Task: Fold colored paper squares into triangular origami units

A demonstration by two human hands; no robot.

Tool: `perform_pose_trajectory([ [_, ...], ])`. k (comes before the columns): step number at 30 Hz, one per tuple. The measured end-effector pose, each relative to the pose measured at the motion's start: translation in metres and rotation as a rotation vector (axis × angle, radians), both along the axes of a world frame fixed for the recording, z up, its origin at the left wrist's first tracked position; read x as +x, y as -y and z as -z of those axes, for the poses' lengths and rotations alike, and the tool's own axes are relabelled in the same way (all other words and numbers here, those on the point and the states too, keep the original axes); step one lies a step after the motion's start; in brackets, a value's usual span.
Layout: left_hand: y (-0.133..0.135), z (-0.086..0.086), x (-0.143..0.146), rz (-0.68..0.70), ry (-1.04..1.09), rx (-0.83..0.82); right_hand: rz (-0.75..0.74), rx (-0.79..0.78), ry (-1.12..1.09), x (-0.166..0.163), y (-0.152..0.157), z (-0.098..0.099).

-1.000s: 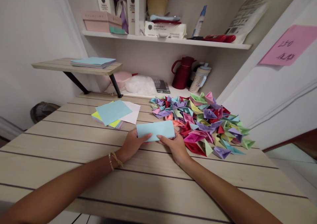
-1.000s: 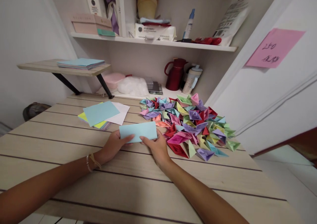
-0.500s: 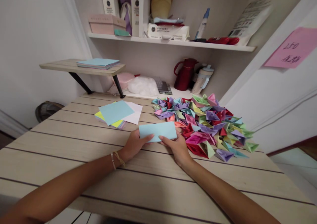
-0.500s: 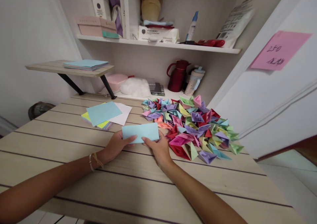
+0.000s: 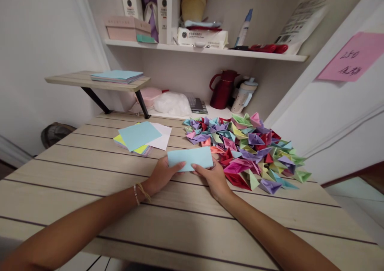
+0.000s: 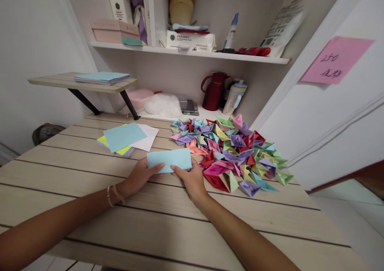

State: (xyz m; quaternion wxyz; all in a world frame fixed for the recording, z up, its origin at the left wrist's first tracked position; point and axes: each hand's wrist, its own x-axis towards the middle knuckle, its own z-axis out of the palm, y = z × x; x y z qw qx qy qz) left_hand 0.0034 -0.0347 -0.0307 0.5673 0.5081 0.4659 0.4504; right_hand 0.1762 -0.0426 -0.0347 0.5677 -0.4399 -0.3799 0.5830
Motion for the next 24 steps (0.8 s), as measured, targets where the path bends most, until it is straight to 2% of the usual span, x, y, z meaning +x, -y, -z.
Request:
perform_pose_trajectory([
  [9,0.002,-0.008,-0.001,-0.013,-0.161,0.047,-0.002,0.009,0.025,-0.001,-0.002,0.001],
  [18,0.004,-0.013,0.001,-0.046,-0.027,-0.011,-0.043,0.063,0.137,0.003,-0.002,0.004],
  [24,0.003,-0.009,-0.002,-0.06,-0.016,-0.018,-0.091,-0.005,0.036,0.003,-0.002,-0.002],
])
